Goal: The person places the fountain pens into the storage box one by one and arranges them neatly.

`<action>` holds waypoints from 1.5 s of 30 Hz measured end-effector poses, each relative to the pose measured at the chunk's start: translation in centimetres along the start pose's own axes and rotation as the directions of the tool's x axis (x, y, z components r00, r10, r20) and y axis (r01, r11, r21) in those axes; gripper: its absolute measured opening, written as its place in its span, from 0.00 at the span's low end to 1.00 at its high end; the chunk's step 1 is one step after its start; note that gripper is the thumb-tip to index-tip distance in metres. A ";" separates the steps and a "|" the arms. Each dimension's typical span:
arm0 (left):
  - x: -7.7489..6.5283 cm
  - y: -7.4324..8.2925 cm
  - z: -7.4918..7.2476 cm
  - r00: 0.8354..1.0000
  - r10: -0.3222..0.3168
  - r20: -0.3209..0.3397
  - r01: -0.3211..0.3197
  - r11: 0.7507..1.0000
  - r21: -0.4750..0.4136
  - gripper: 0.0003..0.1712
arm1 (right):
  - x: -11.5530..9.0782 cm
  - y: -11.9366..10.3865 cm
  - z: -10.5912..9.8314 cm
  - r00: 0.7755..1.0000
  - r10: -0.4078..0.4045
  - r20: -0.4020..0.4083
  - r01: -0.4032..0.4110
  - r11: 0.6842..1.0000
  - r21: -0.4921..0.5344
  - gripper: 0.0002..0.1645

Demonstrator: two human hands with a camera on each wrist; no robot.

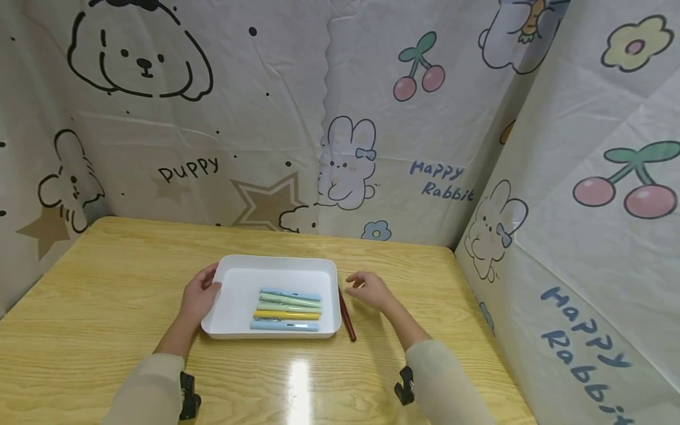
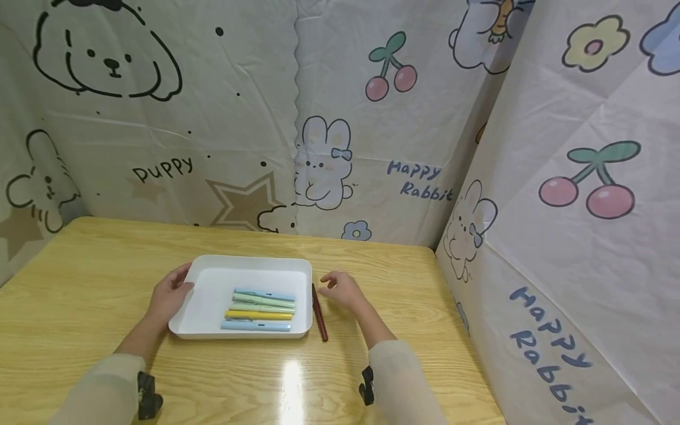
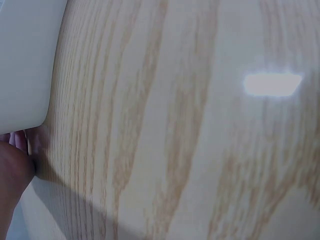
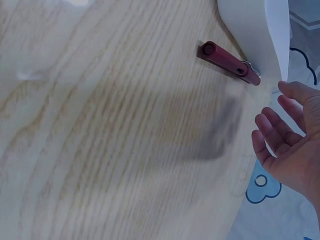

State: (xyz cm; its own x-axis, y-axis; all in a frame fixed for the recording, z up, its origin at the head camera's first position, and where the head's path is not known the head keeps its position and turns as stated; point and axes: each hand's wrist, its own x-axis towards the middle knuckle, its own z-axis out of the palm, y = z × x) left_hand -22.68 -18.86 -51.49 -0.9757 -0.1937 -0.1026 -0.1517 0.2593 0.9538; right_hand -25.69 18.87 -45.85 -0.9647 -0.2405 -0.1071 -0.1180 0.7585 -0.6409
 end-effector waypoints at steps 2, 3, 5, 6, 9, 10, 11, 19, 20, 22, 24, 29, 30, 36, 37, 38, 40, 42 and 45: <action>0.0 0.1 0.0 1.000 0.000 0.000 0.000 1.000 -0.001 0.30 | 0.0 0.2 0.3 1.000 0.001 0.005 -0.001 1.000 0.004 0.17; 0.0 0.1 0.0 1.000 -0.002 0.001 0.002 1.000 -0.001 0.30 | -0.1 0.3 0.4 1.000 0.005 0.009 -0.005 1.000 0.006 0.17; 0.0 0.1 0.0 1.000 -0.006 0.002 0.006 1.000 -0.002 0.30 | -0.2 0.4 0.6 1.000 0.007 0.012 -0.007 1.000 0.004 0.17; 0.0 0.1 0.0 1.000 -0.009 0.002 0.009 1.000 -0.002 0.30 | -0.2 0.4 0.8 1.000 0.008 0.015 -0.008 1.000 0.006 0.17; 0.0 0.0 0.0 1.000 -0.012 0.002 0.012 1.000 -0.004 0.30 | -0.4 0.5 1.0 0.999 0.030 0.033 -0.030 0.999 0.013 0.18; 0.0 0.0 0.0 1.000 -0.012 0.001 0.012 1.000 -0.004 0.30 | -0.4 0.5 1.1 0.998 0.038 0.039 -0.039 0.999 0.014 0.18; 0.1 0.0 0.0 1.000 -0.011 -0.001 0.011 1.000 -0.003 0.30 | -0.4 0.5 1.2 0.998 0.040 0.046 -0.041 0.999 0.018 0.19; 0.0 0.0 0.1 1.000 -0.015 -0.005 0.015 1.000 0.003 0.30 | -0.6 0.7 2.0 0.997 0.064 0.052 -0.066 0.996 0.051 0.20; 0.0 0.1 0.1 1.000 -0.015 -0.004 0.015 1.000 0.002 0.30 | -0.6 0.9 2.1 0.997 0.058 0.050 -0.061 0.997 0.049 0.20; 0.0 0.1 0.1 1.000 -0.013 -0.002 0.013 1.000 0.002 0.30 | -0.5 1.0 2.4 0.998 0.054 0.045 -0.056 0.997 0.044 0.21; 0.0 0.1 0.0 1.000 -0.011 0.001 0.011 1.000 0.001 0.30 | -0.5 1.1 2.6 0.998 0.053 0.039 -0.054 0.998 0.041 0.21; -0.1 0.2 0.0 1.000 -0.006 0.001 0.006 1.000 0.010 0.30 | -0.5 1.0 2.8 0.998 0.055 0.027 -0.057 0.997 0.046 0.23; -0.1 0.2 0.0 1.000 -0.007 0.000 0.007 1.000 0.009 0.30 | -0.5 0.9 2.8 0.998 0.054 0.026 -0.056 0.997 0.047 0.24; -0.1 0.3 0.0 1.000 -0.010 0.000 0.010 1.000 0.003 0.30 | -0.4 0.9 3.2 0.999 0.050 0.014 -0.051 0.998 0.035 0.27; -0.1 0.3 0.0 1.000 -0.009 -0.001 0.009 1.000 0.004 0.30 | -0.3 0.9 3.3 0.999 0.049 0.010 -0.050 0.998 0.027 0.27; -0.1 0.3 0.0 1.000 -0.009 -0.002 0.009 1.000 0.006 0.30 | -0.2 0.9 3.4 0.999 0.049 0.005 -0.049 0.999 0.018 0.27; 0.0 0.2 0.1 1.000 -0.009 -0.004 0.009 1.000 0.009 0.30 | -0.1 1.0 3.5 0.999 0.051 0.001 -0.051 0.999 0.011 0.26; -0.1 0.2 0.1 1.000 -0.011 -0.006 0.011 1.000 0.011 0.30 | 0.0 1.0 3.7 0.999 0.052 -0.003 -0.052 0.999 0.005 0.26; 0.0 0.2 0.1 1.000 -0.017 -0.008 0.017 1.000 0.009 0.30 | 0.0 0.9 3.7 0.998 0.055 -0.002 -0.055 0.998 -0.001 0.26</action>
State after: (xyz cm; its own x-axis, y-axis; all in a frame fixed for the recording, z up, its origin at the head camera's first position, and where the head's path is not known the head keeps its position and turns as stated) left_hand -22.69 -18.67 -51.36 -0.9716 -0.2057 -0.1167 -0.1700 0.2643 0.9493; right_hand -24.91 17.35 -49.22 -0.9702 -0.1971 -0.1410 -0.0648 0.7715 -0.6329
